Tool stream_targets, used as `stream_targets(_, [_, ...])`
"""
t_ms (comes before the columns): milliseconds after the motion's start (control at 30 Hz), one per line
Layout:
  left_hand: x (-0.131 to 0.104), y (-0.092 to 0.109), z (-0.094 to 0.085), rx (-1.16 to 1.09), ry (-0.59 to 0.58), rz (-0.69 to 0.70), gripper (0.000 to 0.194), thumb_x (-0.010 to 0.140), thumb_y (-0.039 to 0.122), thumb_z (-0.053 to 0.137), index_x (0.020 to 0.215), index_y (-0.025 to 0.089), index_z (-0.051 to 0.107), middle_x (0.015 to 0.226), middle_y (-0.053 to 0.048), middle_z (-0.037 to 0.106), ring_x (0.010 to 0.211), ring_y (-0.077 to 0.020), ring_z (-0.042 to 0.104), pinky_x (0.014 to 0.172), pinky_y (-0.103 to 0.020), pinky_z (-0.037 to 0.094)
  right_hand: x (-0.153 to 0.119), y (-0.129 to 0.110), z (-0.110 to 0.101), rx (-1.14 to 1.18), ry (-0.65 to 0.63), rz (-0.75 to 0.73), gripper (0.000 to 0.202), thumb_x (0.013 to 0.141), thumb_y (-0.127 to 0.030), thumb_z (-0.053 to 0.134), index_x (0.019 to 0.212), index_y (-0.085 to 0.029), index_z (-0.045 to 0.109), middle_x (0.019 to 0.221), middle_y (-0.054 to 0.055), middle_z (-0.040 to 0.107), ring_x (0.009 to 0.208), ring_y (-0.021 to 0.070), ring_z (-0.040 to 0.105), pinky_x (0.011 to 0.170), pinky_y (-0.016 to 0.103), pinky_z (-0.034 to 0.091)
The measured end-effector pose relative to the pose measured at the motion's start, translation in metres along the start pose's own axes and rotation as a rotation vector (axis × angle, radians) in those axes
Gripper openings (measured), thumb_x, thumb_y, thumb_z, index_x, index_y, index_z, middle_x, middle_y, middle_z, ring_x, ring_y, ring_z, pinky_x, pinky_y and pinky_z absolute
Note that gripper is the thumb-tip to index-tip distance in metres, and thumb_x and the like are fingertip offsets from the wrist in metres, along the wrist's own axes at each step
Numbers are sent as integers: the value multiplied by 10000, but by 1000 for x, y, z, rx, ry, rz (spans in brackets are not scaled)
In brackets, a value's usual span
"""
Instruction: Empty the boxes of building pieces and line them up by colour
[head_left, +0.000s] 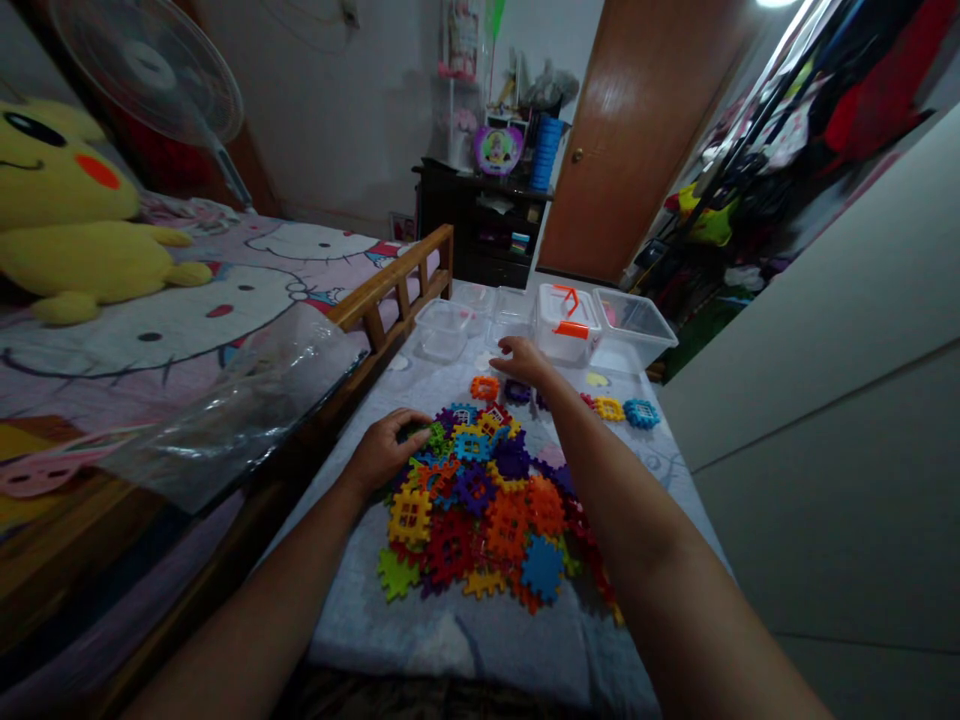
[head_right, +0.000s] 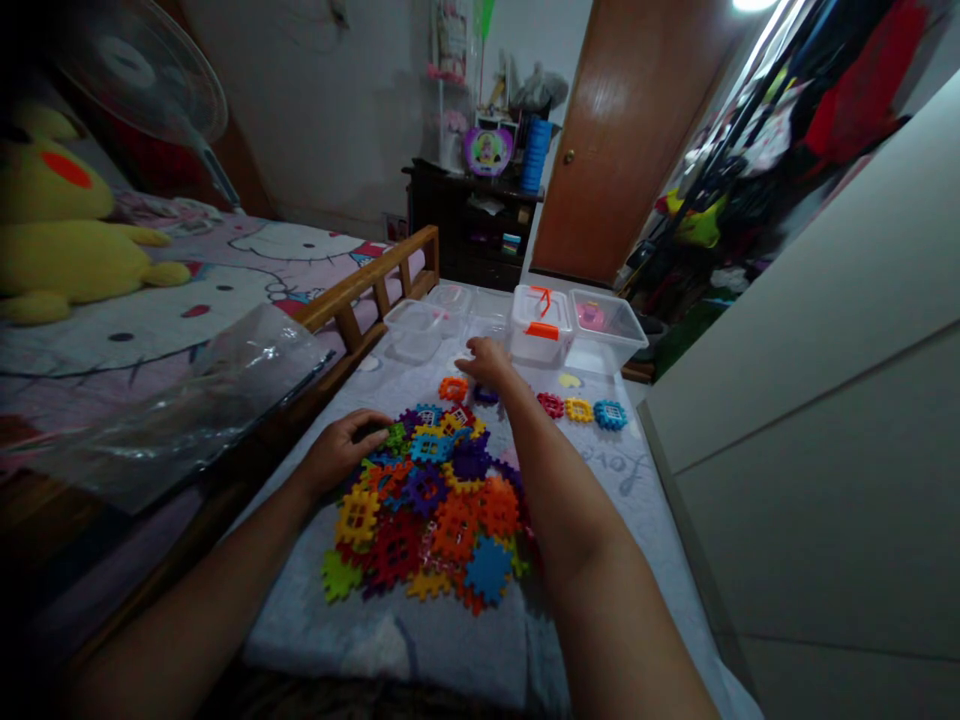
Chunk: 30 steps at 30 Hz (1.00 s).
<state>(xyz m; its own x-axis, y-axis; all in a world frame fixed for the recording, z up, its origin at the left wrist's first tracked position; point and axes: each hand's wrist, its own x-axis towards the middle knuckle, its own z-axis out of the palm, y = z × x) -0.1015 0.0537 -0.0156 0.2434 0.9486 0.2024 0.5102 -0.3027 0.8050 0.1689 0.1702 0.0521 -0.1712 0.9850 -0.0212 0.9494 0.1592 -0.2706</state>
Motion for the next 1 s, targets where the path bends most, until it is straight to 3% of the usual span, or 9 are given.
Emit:
stream_targets(133, [0,0,0,1,-2,-1,359,830,501,590,962,194,719,1029,-76,728,991,-261,677,956,-392,510,-6,-1,-3,-108,-64,-20,509,862,-454,645,1313,-219,627,1298,89,658,1179,301,580,942,398,462])
stream_targets(400, [-1,5,-1,-3,18,-6,340,816,494,601,929,196,719,1005,-69,731,973,-259,680,937,-384,517,-13,-26,21,-215,-214,-56,563,675,-476,815,1145,-185,710,1286,162,635,1212,365,520,937,451,438])
stream_targets(700, [-1,6,-1,-9,4,-9,342,813,496,595,933,200,718,1006,-70,728,983,-263,675,940,-390,512,-8,-26,25,-229,-223,-64,569,642,-454,839,1122,-175,712,1270,171,635,1199,371,520,944,466,434])
stream_targets(833, [0,4,-1,-8,8,-12,352,808,508,597,934,203,719,1004,-73,730,980,-269,676,951,-404,512,-10,-21,21,-158,-162,-45,631,718,-481,791,1260,-194,644,1344,161,598,1224,357,521,978,468,429])
stream_targets(1000, [0,0,-1,-6,-13,-21,377,820,517,589,969,194,716,1036,-83,727,1005,-270,670,968,-405,502,-39,18,-15,51,28,-90,531,849,-402,693,1300,-135,610,1298,156,627,1172,265,585,986,361,450])
